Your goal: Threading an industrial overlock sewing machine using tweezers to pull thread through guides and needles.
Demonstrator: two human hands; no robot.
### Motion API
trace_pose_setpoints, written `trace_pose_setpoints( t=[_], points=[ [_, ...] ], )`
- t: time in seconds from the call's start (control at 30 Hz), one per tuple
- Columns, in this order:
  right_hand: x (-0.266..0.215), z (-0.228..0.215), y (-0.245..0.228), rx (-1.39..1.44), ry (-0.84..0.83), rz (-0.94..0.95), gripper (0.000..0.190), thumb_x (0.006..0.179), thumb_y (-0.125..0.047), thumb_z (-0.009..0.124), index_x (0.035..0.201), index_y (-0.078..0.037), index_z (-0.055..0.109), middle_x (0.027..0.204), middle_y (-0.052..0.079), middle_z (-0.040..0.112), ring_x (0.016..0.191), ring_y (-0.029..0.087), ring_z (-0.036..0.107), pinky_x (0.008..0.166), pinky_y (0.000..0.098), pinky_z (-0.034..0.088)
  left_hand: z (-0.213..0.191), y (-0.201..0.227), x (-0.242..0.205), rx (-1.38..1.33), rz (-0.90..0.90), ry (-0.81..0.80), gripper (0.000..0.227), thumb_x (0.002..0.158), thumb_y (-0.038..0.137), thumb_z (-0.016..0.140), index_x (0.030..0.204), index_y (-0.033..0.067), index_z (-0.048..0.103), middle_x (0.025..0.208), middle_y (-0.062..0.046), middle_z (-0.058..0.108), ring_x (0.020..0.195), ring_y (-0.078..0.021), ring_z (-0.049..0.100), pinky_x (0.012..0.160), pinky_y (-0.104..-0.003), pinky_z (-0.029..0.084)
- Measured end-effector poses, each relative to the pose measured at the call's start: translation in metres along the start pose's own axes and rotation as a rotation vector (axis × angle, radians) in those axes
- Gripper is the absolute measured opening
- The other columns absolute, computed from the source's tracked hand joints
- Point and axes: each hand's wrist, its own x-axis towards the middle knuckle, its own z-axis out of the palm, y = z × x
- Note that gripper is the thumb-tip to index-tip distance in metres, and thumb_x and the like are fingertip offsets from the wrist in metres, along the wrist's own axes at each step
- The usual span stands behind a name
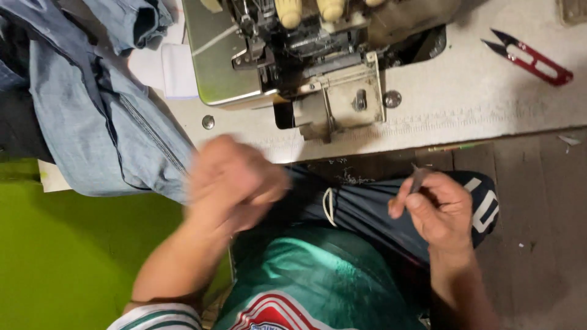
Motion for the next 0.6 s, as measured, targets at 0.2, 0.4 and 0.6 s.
trace_pose_setpoints(
  t=[0.2, 0.4, 0.6],
  points=[
    [0.034, 0.011, -0.012, 0.038, -0.089, -0.029, 0.01, 0.087, 0.007, 0.061, 0.095, 0.01, 0.057, 0.072, 0.023, 0.06, 0.045, 0.023, 0.067, 0.047, 0.0335, 0.06, -0.006, -0.099, 0.007, -0.737, -0.2, 0.185, 0.014, 0.108, 0.017, 0.052, 0.111, 0.0084, 0.062, 0.058, 0.004, 0.022, 0.045, -0.0073, 0.028, 0.044, -0.019, 0.026],
    [0.058, 0.023, -0.018, -0.016, -0.141, -0.037, 0.014, 0.087, 0.008, 0.06, 0.101, 0.011, 0.057, 0.07, 0.023, 0.063, 0.041, 0.02, 0.068, 0.045, 0.031, 0.061, -0.007, -0.109, 0.017, -0.798, -0.234, 0.3, 0.017, 0.107, 0.018, 0.053, 0.114, 0.0075, 0.065, 0.059, 0.004, 0.025, 0.044, -0.0061, 0.031, 0.041, -0.017, 0.029],
    [0.084, 0.055, -0.029, -0.256, -0.166, -0.127, 0.006, 0.093, 0.006, 0.059, 0.097, 0.01, 0.059, 0.079, 0.022, 0.067, 0.047, 0.016, 0.067, 0.047, 0.0287, 0.057, -0.008, -0.119, 0.018, -0.918, -0.223, 0.281, 0.019, 0.108, 0.022, 0.054, 0.118, 0.0116, 0.067, 0.059, 0.003, 0.029, 0.045, -0.0067, 0.033, 0.044, -0.016, 0.03]
  ],
)
